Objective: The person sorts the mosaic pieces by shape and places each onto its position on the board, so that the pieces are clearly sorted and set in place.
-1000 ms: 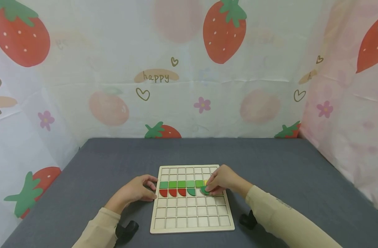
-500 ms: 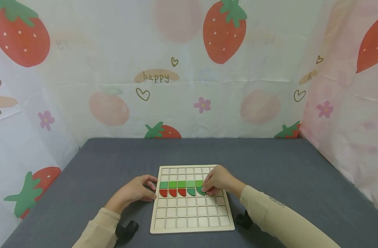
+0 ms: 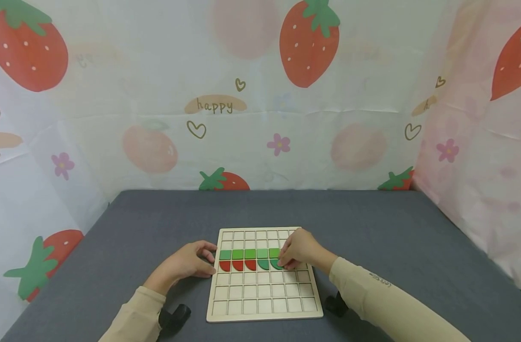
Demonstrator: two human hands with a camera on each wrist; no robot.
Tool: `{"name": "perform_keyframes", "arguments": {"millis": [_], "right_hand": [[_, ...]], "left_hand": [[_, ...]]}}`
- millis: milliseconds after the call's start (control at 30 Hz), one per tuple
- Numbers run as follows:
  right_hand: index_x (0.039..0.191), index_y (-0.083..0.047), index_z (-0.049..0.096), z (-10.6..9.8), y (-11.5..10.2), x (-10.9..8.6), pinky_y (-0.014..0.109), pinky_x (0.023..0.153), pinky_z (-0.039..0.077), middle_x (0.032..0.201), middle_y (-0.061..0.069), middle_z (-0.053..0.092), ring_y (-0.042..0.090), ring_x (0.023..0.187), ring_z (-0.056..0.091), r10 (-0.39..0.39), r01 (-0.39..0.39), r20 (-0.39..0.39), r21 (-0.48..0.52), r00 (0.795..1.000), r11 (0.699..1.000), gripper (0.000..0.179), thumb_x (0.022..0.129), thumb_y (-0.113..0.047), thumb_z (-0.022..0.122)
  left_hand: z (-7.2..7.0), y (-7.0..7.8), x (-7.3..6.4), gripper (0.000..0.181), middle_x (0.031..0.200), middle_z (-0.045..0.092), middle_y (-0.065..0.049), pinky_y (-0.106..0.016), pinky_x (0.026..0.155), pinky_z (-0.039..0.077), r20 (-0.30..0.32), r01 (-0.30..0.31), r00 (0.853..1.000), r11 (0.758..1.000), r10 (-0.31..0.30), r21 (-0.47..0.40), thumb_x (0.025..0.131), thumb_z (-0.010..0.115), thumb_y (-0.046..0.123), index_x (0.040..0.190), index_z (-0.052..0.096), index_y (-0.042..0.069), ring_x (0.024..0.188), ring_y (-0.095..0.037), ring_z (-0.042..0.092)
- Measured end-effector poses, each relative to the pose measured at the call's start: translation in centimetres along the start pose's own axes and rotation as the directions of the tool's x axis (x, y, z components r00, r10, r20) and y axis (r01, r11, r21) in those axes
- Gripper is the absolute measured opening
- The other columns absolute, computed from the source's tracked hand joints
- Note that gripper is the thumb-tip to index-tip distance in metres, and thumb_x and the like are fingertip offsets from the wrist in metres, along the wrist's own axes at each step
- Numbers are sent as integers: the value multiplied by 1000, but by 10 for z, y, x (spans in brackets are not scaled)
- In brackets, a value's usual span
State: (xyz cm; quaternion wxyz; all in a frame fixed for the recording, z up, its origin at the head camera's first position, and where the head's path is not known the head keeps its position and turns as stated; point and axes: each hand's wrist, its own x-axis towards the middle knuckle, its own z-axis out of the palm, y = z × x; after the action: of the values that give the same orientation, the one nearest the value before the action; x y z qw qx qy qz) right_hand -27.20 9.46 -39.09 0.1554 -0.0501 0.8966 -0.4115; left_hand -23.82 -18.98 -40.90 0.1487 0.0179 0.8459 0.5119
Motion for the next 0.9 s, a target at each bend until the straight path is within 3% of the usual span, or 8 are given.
{"name": "perform_keyframes", "arguments": {"millis": [600,900], "right_hand": [[75,-1,75,-2,-3,-5,28,57,59,68,9,73,14,54,69,-10,10,5,7,1000,1000,8,75,3,81],[86,0,78,-37,11,-15,33,66,61,79,10,75,17,66,71,-39,39,3,85,999,996,9,79,-5,81]], "left_hand": [[-1,-1,-1,60,97,56,-13,-34,73,60,10,1,1000,1000,-1,2,80,74,-6,135,48,-9,79,-15,63],[-1,0,-1,60,97,56,-13,-33,72,59,7,4,1000,1000,-4,-3,80,74,-6,134,49,-9,79,-15,62]]}}
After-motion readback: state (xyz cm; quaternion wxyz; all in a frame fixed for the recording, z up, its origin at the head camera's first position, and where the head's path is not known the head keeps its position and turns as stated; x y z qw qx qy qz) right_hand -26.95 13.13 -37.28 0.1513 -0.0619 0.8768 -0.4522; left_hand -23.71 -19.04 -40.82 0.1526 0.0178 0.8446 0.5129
